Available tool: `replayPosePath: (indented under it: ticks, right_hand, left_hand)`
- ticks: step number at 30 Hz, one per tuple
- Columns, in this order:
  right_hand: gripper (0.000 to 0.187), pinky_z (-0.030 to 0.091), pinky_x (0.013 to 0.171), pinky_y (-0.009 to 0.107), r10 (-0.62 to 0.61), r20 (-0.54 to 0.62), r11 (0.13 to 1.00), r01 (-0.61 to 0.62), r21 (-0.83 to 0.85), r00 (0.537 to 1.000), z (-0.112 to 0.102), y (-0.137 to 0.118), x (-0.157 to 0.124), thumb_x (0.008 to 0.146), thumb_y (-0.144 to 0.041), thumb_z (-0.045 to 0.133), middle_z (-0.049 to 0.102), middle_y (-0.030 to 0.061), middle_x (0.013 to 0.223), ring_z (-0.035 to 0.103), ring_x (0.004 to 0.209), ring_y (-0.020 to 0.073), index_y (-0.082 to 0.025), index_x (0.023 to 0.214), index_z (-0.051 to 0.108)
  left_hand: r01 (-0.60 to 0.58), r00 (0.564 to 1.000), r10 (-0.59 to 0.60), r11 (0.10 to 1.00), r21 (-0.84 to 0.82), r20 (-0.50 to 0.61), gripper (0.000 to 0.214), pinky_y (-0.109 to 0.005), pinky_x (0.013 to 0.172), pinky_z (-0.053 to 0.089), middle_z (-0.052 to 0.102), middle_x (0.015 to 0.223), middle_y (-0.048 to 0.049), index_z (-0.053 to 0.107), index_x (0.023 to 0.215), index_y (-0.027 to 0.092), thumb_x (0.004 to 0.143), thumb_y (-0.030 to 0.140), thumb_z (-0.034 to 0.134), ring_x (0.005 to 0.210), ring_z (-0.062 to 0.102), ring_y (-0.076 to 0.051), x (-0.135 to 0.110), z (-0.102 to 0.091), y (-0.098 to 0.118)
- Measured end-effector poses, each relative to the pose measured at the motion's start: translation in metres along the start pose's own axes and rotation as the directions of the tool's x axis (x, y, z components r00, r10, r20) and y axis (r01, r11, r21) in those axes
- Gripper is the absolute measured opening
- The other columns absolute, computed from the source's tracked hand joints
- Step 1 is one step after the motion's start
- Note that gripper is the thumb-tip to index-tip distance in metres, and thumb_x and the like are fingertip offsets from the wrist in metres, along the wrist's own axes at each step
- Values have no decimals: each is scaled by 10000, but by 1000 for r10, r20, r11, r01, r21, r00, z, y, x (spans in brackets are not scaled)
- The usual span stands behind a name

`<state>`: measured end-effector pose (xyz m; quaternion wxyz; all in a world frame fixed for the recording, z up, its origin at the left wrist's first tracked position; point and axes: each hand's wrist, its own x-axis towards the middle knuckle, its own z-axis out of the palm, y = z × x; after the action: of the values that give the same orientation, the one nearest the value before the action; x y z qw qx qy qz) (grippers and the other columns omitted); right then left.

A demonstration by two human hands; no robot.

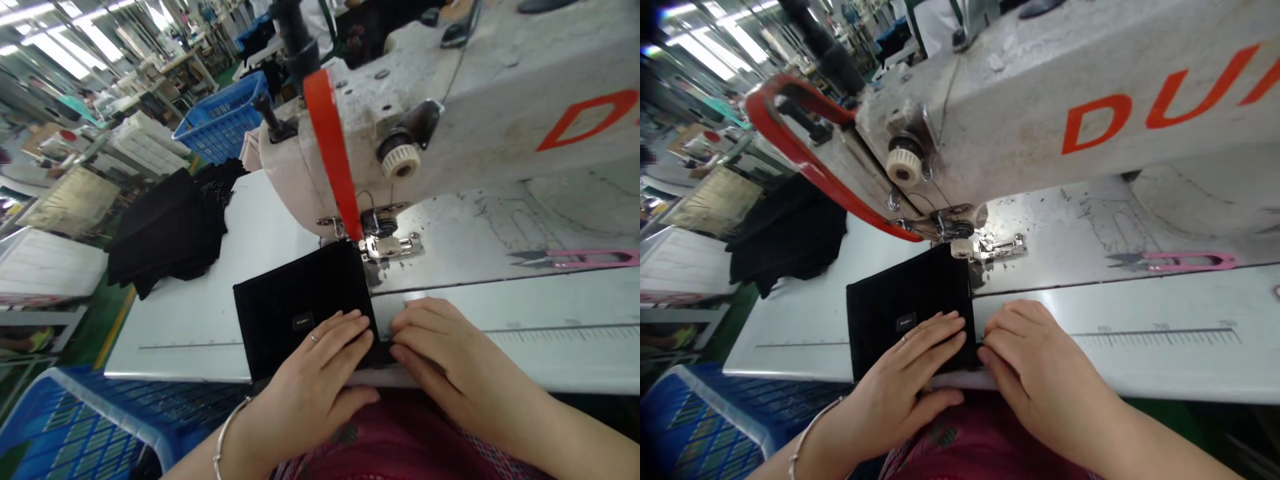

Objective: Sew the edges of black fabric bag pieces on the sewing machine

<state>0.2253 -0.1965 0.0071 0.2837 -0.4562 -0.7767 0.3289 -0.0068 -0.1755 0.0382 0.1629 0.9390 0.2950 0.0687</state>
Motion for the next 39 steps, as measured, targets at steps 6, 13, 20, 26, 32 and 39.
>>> replayPosePath:
  ticks: [6, 13, 20, 26, 32, 39]
  right_hand:
    - [221, 390, 866, 438, -6, -37, 999, 4, -50, 999, 7, 1, 0, 977, -194, 430, 595, 48, 903, 491, 903, 216, -181, 856, 614]
    - [254, 469, 791, 420, -92, -64, 980, 79, -184, 994, 2, 9, 1, 973, -221, 446, 615, 53, 827, 537, 845, 210, -167, 783, 605]
    - [390, 465, 1018, 443, -346, 33, 873, 334, -355, 938, 5, 22, 11, 912, -107, 433, 600, 95, 1295, 527, 1187, 238, -122, 1275, 575]
    - [307, 503, 953, 458, -338, 34, 871, 326, -368, 940, -4, 25, 26, 929, -169, 480, 653, 91, 1191, 585, 1109, 241, -153, 1195, 632]
    - [285, 494, 935, 469, -304, 77, 869, 309, -387, 950, -14, 35, 46, 956, -219, 457, 652, 63, 1181, 591, 1075, 240, -189, 1185, 622]
    - [295, 511, 861, 472, -265, 132, 819, 295, -492, 955, -24, 39, 68, 950, -239, 444, 647, 83, 1169, 614, 1007, 259, -185, 1178, 622]
  left_hand:
    - [12, 1000, -12, 996, 89, -5, 508, -462, 1148, 411, 521, 1394, -154, 460, 1358, 68, 940, 340, 555, 1370, 412, -259, 3, 14, 5]
    - [63, 997, -57, 993, 101, -60, 449, -479, 1170, 377, 519, 1388, -136, 505, 1337, 106, 936, 300, 558, 1384, 383, -262, 1, 29, 8]
    - [62, 991, -61, 998, 5, -123, 377, -439, 1160, 395, 563, 1343, -109, 566, 1279, 152, 926, 284, 562, 1334, 451, -233, 6, 28, -3]
    - [17, 990, -19, 1000, -19, -139, 319, -426, 1140, 408, 586, 1310, -109, 603, 1212, 147, 937, 301, 548, 1304, 481, -220, 24, 20, -23]
    - [-15, 988, 8, 999, -43, -153, 315, -411, 1128, 411, 594, 1290, -99, 604, 1206, 151, 930, 294, 560, 1283, 497, -210, 42, 15, -45]
    - [-52, 983, 45, 998, -36, -177, 264, -440, 1094, 438, 587, 1301, -99, 619, 1157, 172, 926, 277, 548, 1270, 515, -228, 58, 12, -68]
